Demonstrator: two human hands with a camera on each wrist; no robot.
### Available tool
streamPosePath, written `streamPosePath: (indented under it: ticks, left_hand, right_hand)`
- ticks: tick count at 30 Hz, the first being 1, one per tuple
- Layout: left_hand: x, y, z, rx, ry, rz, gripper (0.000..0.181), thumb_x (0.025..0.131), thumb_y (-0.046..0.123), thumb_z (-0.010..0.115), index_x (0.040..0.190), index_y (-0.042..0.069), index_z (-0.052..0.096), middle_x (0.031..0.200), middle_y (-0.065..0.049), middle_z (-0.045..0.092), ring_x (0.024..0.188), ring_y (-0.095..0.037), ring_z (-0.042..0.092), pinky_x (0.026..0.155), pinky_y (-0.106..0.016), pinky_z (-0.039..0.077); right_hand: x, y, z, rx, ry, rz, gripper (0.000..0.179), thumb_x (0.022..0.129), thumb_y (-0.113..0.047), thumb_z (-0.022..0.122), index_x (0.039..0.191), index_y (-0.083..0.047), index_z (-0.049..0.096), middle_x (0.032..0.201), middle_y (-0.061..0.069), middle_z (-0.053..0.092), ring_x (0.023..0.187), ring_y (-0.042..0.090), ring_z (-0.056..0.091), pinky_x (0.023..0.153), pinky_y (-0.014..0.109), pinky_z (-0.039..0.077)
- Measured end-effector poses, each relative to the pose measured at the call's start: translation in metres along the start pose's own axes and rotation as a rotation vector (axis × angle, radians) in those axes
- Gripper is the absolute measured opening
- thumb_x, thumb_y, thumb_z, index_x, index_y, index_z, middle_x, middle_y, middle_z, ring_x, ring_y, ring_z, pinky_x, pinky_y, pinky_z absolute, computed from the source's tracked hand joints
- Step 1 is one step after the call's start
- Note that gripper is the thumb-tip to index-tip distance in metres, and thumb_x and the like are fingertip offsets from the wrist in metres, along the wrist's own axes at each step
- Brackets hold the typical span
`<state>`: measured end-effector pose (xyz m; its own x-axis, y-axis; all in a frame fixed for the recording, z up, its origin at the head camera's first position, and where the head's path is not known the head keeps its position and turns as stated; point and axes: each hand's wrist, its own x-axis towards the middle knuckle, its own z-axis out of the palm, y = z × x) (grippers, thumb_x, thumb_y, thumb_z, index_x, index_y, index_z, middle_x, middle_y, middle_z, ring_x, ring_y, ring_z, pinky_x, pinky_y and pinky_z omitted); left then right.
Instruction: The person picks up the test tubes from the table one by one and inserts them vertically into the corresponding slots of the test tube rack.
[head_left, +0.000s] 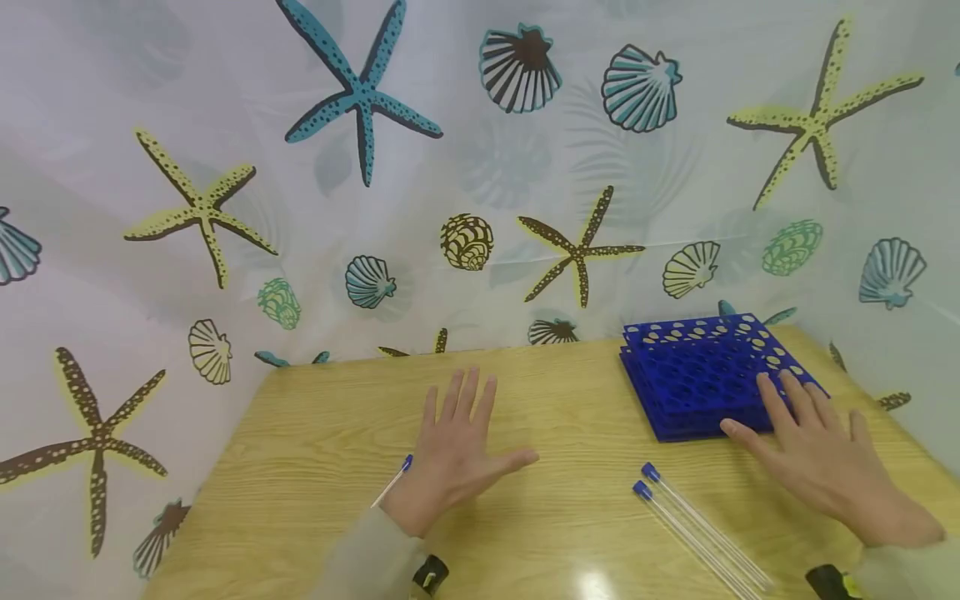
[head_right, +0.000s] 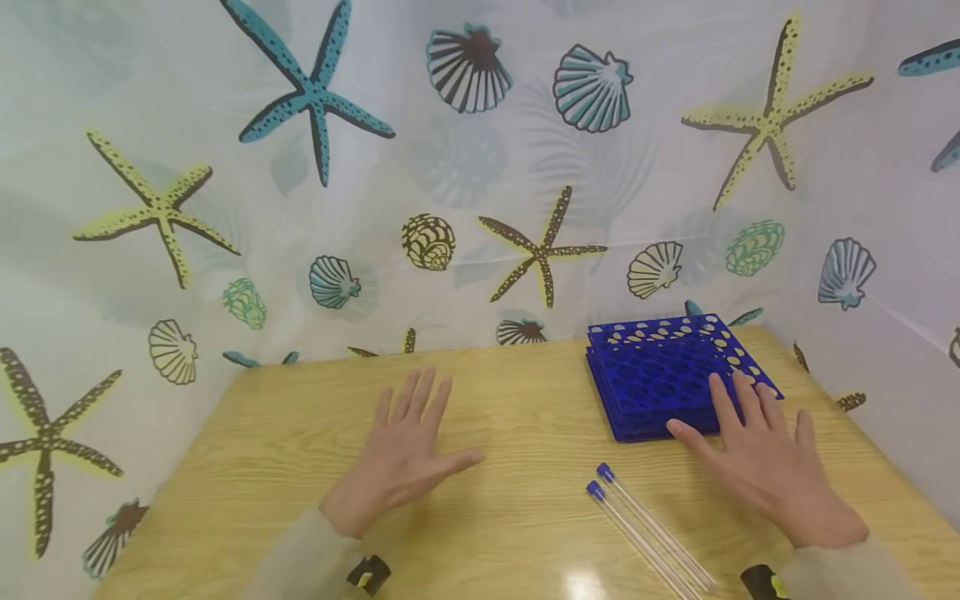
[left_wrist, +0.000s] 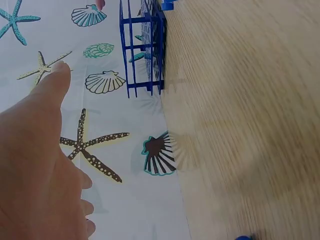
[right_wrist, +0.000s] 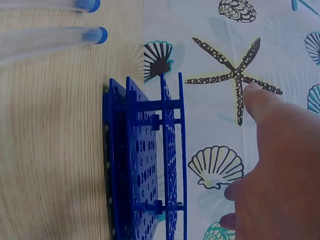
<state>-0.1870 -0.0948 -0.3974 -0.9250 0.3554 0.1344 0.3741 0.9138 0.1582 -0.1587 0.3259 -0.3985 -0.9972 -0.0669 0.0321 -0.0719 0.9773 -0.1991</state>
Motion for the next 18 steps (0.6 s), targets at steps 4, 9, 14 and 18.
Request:
streamPosePath:
  ticks: [4,9,14,18]
  left_hand:
    - [0.008,0.011,0.003,-0.049,-0.022,0.0,0.108,0.082,0.087,0.037,0.16,0.017,0.009,0.168,-0.007,0.0,0.156,-0.026,-0.003,0.122,-0.057,0.001]
    - [0.019,0.026,0.007,-0.082,-0.024,0.007,0.106,0.084,0.086,0.035,0.16,0.018,0.008,0.168,-0.009,0.007,0.155,-0.028,0.004,0.123,-0.057,0.007]
    - [0.032,0.044,0.011,-0.121,-0.026,0.01,0.103,0.084,0.086,0.034,0.159,0.019,0.016,0.164,-0.01,0.02,0.151,-0.03,0.021,0.122,-0.053,0.017]
    - [0.041,0.059,0.013,-0.139,-0.012,0.006,0.099,0.085,0.085,0.034,0.154,0.014,0.03,0.154,-0.009,0.035,0.142,-0.028,0.035,0.119,-0.047,0.027]
  right_hand:
    - [0.005,0.008,-0.002,-0.001,0.002,0.02,0.095,0.098,-0.068,0.036,0.158,-0.005,-0.003,0.159,0.035,-0.001,0.14,0.062,0.005,0.095,0.084,0.005]
    - [0.012,0.015,-0.003,0.009,0.003,0.047,0.094,0.098,-0.068,0.033,0.157,-0.007,-0.006,0.158,0.037,0.0,0.138,0.064,0.007,0.096,0.084,0.0]
    - [0.019,0.02,-0.004,0.007,-0.007,0.08,0.094,0.099,-0.069,0.029,0.157,-0.005,-0.007,0.156,0.04,0.002,0.135,0.066,0.009,0.096,0.084,0.0]
    - [0.023,0.022,-0.004,0.025,-0.028,0.114,0.097,0.098,-0.07,0.027,0.156,0.001,-0.004,0.153,0.043,0.003,0.134,0.067,0.007,0.095,0.084,-0.001]
